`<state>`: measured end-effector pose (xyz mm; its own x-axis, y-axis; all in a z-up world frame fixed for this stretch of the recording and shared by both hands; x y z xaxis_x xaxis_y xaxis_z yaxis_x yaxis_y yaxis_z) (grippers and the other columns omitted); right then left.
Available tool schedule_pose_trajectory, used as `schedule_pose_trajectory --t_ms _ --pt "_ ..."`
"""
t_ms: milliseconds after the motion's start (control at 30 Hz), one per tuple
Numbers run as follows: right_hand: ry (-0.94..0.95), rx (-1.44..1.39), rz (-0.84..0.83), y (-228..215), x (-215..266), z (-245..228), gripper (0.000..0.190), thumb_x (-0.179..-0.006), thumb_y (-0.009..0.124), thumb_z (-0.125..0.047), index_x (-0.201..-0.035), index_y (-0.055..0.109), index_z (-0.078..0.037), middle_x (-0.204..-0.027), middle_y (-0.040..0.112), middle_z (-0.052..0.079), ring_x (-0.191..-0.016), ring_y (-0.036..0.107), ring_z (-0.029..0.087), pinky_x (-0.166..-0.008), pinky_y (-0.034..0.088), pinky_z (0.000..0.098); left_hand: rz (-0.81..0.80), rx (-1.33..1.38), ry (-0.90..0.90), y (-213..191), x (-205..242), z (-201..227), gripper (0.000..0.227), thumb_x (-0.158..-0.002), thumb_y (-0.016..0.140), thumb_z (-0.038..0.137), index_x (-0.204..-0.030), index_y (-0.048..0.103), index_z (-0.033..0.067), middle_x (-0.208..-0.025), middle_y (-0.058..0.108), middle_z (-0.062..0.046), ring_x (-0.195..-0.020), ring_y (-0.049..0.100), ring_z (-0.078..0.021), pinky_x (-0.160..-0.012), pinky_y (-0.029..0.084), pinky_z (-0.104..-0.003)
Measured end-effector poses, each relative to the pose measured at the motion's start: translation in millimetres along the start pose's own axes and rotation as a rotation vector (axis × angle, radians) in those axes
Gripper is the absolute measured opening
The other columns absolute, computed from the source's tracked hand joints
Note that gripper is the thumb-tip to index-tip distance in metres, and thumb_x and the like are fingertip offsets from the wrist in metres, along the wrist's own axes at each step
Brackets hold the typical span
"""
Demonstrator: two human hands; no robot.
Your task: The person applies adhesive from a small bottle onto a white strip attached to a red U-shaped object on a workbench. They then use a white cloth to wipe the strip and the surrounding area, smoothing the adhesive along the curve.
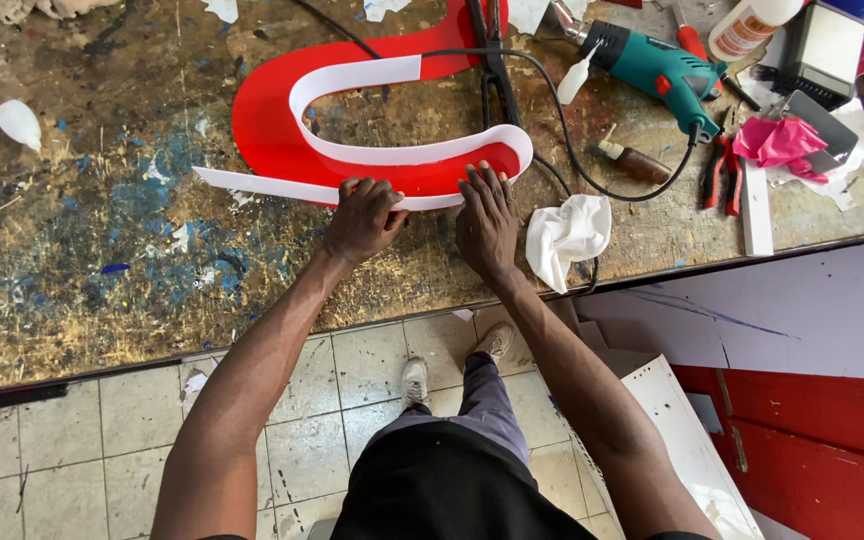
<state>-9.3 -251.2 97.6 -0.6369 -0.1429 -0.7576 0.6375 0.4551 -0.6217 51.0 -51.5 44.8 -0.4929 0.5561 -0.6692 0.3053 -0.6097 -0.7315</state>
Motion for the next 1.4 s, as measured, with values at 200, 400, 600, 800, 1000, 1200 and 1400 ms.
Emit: schedule_pose_trajectory --t_ms 200,400,600,800,1000,1200,1400 --pt "0.013 -0.011 -0.011 0 1 -1 0.046 -0.093 0.067 0.005 -0.137 0.076 -0.006 -0.153 0.073 0.018 -0.152 0.061 0.040 -0.131 0.039 0.0548 -0.005 -0.016 0.011 -6 -3 5 0.045 -0.091 0.093 0.014 -0.121 0.060 0.0157 -0.098 0.061 -0.004 -0.091 0.066 -0.0278 -0.097 0.042 -0.048" --pt "0.017 -0.017 -0.023 2 0 0 0.051 -0.088 0.068 0.007 -0.136 0.076 -0.006 -0.151 0.074 0.018 -0.152 0.062 0.040 -0.132 0.038 0.0544 0.001 0.002 0.006 -13 -8 8 0.041 -0.093 0.091 0.011 -0.120 0.060 0.0157 -0.095 0.059 -0.003 -0.088 0.065 -0.0277 -0.096 0.042 -0.047" --pt "0.015 -0.005 -0.026 5 0 2 0.052 -0.086 0.068 0.008 -0.136 0.076 -0.006 -0.151 0.074 0.017 -0.152 0.062 0.040 -0.132 0.038 0.0542 0.009 0.004 0.007 -7 -4 3 0.045 -0.091 0.093 0.012 -0.121 0.061 0.0153 -0.097 0.061 -0.005 -0.090 0.066 -0.0281 -0.096 0.042 -0.048" --pt "0.012 -0.003 -0.029 5 0 2 0.055 -0.083 0.068 0.008 -0.135 0.076 -0.006 -0.151 0.074 0.017 -0.152 0.062 0.039 -0.132 0.038 0.0545 -0.004 0.012 0.007 -5 -3 3 0.047 -0.089 0.094 0.012 -0.122 0.060 0.0152 -0.098 0.061 -0.005 -0.091 0.066 -0.0280 -0.097 0.042 -0.048" --pt "0.026 -0.048 -0.042 6 1 3 0.055 -0.082 0.066 0.011 -0.134 0.075 -0.005 -0.152 0.073 0.018 -0.154 0.058 0.042 -0.132 0.037 0.0564 -0.039 0.006 -0.021 -7 -6 4 0.046 -0.092 0.093 0.011 -0.122 0.058 0.0158 -0.097 0.059 -0.003 -0.090 0.065 -0.0273 -0.098 0.042 -0.049" --pt "0.053 -0.156 -0.058 1 -2 6 0.056 -0.080 0.064 0.012 -0.132 0.074 -0.005 -0.154 0.071 0.019 -0.157 0.054 0.046 -0.133 0.035 0.0601 -0.043 -0.015 -0.023 -1 -3 3 0.042 -0.096 0.090 0.014 -0.122 0.057 0.0173 -0.097 0.058 -0.002 -0.090 0.066 -0.0277 -0.098 0.042 -0.050" --pt "0.101 -0.180 -0.073 -5 -4 9 0.054 -0.079 0.064 0.012 -0.129 0.075 -0.006 -0.150 0.074 0.016 -0.156 0.056 0.044 -0.133 0.036 0.0580 -0.064 -0.019 -0.075 4 -1 7 0.040 -0.098 0.089 0.015 -0.119 0.055 0.0185 -0.095 0.053 -0.001 -0.088 0.062 -0.0254 -0.101 0.041 -0.049"
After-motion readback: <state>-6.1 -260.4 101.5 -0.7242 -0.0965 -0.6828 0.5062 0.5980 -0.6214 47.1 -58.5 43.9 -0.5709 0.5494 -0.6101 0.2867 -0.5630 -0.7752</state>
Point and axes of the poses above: each hand's wrist, its own x-axis away from the middle knuckle, its own y-axis out of the palm, z = x × y, the point moved 9 cm from there along -x, towards the middle knuckle
